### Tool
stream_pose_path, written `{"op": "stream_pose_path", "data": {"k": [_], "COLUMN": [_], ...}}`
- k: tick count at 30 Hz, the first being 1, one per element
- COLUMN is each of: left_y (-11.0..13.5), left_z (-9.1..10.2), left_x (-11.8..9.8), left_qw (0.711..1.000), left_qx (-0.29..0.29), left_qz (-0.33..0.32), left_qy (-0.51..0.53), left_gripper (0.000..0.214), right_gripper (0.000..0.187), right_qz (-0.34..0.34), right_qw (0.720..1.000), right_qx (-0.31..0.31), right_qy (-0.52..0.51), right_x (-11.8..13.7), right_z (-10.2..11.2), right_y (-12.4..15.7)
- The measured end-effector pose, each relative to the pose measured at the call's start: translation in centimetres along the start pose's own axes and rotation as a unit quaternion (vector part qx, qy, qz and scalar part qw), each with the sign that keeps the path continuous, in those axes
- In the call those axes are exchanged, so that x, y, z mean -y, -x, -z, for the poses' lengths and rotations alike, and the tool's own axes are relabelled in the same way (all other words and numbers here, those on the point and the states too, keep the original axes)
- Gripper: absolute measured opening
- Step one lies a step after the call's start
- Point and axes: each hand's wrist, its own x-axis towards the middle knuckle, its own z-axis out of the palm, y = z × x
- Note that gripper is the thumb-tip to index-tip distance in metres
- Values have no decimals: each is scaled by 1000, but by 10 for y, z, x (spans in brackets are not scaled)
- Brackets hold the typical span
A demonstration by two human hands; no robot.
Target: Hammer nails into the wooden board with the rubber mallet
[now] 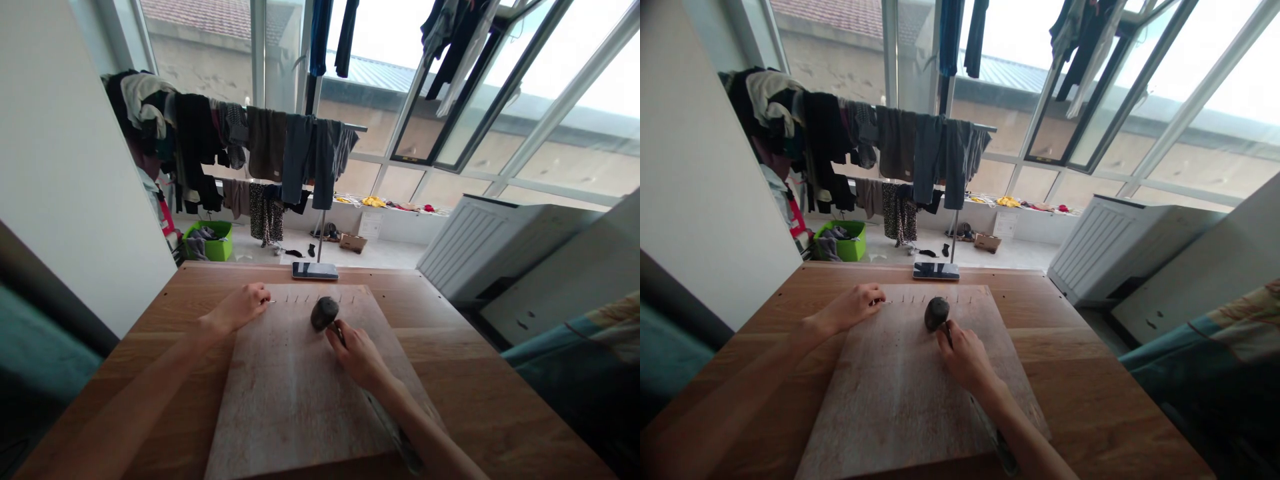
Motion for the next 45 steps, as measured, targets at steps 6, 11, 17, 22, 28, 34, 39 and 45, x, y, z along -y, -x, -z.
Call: {"op": "stream_pose_path", "data": {"k": [6, 11, 17, 22, 28, 34, 39, 45], "left_y": [-8, -15, -15, -14, -14, -15, -15, -14], "left_z": [-3, -19, -41, -44, -48, -54, -54, -51], "left_x": [-10, -1, 16, 15, 12, 15, 17, 15], "left_qw": [999, 989, 956, 956, 954, 949, 950, 951], "left_qx": [-12, -86, -118, -157, -179, -202, -189, -179], "left_qz": [-27, -21, 30, 12, 16, 5, -6, -9], "left_qy": [-29, 122, 266, 247, 240, 241, 247, 250], "left_gripper": [18, 16, 18, 19, 19, 16, 14, 13], "right_gripper": [27, 27, 27, 30, 24, 26, 32, 29], "right_qz": [0, 1, 13, 20, 33, 43, 58, 38], "right_qw": [1000, 999, 997, 993, 988, 994, 998, 995], "right_qx": [-5, -16, -9, -15, -32, -34, -14, 0], "right_qy": [-9, -32, -71, -116, -148, -90, -2, -91], "right_x": [1, 0, -2, 6, 41, 75, 85, 80], "right_z": [1, 1, 2, 4, 4, -2, -11, -14], "right_y": [1, 0, -2, -2, -26, -61, -66, -64]}}
